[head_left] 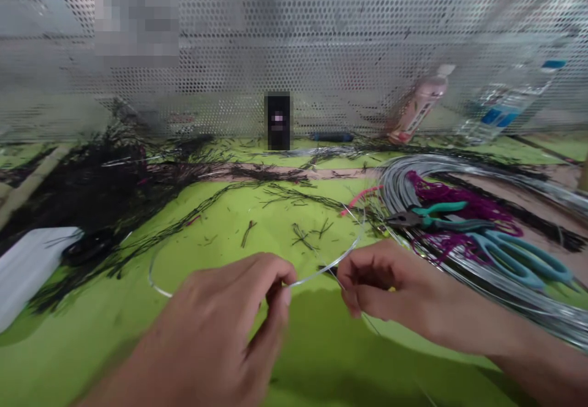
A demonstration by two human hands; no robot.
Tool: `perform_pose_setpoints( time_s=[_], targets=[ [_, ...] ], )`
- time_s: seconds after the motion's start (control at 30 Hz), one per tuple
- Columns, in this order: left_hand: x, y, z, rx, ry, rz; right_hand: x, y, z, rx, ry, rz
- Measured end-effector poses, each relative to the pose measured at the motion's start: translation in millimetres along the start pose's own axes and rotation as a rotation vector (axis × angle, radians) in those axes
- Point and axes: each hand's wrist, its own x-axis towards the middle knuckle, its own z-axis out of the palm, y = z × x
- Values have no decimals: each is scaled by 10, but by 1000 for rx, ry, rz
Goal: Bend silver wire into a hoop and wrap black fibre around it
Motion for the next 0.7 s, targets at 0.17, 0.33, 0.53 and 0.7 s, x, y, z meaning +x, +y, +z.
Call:
perform_pose_setpoints(
  time_s=[0.17, 0.33, 0.53, 0.7],
  targets=[
    [-10, 40, 45, 3, 72, 51, 0, -25, 41, -50, 77, -80],
    [-22, 57, 14, -77, 81, -11, -43, 7, 181, -116, 245, -250],
    [-14, 63, -51, -266, -93, -140, -60, 19, 367, -11, 320, -391],
    [95, 120, -119, -525, -162, -300, -25, 0, 517, 39, 426, -493]
  ],
)
